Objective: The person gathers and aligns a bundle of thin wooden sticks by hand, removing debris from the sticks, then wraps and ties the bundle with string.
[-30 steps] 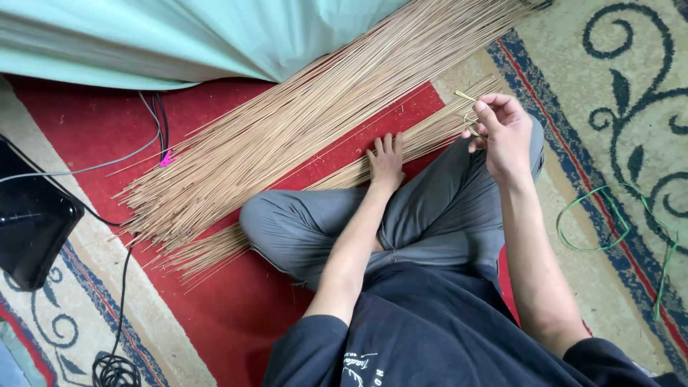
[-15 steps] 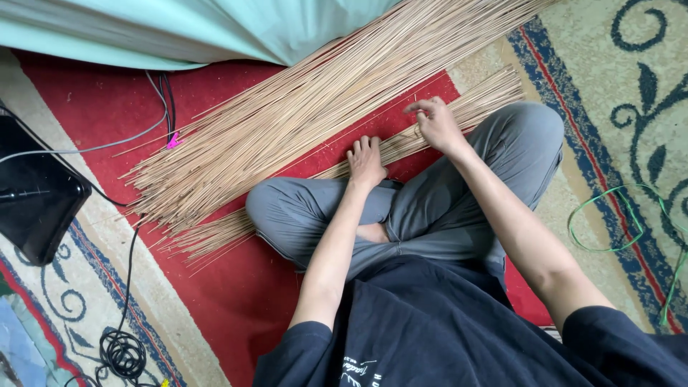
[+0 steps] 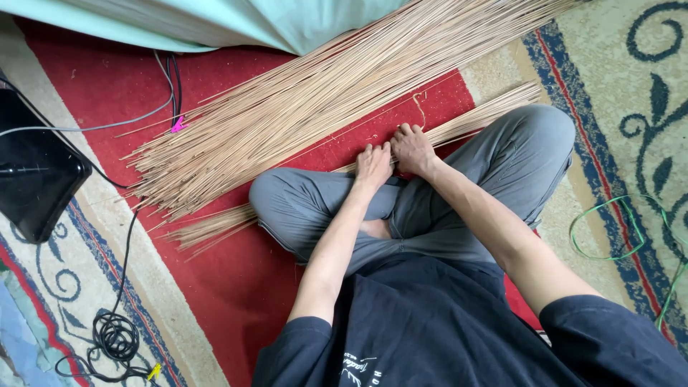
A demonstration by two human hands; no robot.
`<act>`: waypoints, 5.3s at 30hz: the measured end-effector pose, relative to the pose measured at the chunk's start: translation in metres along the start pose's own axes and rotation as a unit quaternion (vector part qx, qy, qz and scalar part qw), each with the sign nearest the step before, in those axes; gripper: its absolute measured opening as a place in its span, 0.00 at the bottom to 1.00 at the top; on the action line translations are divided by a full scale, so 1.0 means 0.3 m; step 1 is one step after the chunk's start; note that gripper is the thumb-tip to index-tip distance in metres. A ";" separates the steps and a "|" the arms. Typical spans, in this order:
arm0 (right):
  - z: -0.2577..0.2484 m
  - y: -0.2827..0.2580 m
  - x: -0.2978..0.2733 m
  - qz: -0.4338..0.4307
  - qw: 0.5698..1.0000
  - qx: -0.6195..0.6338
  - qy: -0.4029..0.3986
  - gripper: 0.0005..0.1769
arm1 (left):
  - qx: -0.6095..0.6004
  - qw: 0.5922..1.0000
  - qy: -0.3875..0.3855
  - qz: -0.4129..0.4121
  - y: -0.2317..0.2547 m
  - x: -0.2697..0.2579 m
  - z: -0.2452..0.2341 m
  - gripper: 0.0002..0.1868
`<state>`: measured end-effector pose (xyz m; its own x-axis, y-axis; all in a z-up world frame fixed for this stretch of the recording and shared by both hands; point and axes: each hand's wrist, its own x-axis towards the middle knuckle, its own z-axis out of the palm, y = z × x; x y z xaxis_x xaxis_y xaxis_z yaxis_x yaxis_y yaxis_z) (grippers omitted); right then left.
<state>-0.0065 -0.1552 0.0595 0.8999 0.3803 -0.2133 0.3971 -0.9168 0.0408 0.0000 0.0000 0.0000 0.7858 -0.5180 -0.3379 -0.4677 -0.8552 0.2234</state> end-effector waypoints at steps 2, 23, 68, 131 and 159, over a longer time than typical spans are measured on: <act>0.089 0.013 0.020 0.001 1.000 0.005 0.007 0.23 | -0.024 1.000 -0.006 0.002 -0.016 -0.012 -0.019 0.29; -0.149 0.060 0.165 -0.009 0.986 0.111 0.124 0.14 | 0.103 0.921 0.373 0.040 -0.062 -0.153 -0.546 0.22; -0.694 -0.063 -0.050 -0.036 0.775 0.555 0.300 0.13 | -0.552 0.627 0.537 0.120 0.310 -0.322 -1.137 0.25; -0.375 -0.057 -0.041 0.091 0.824 0.547 0.111 0.26 | -0.554 0.667 0.488 0.102 0.216 -0.212 -0.857 0.24; -0.559 0.035 -0.242 0.059 0.841 0.537 0.021 0.31 | -0.534 0.673 0.493 0.139 0.227 -0.211 -0.820 0.22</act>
<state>-0.0373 -0.1720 0.2392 0.9362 0.2619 -0.2343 -0.0671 -0.5212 -0.8508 0.0178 -0.0211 0.2616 0.8606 0.0584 0.5060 -0.5086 0.0449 0.8598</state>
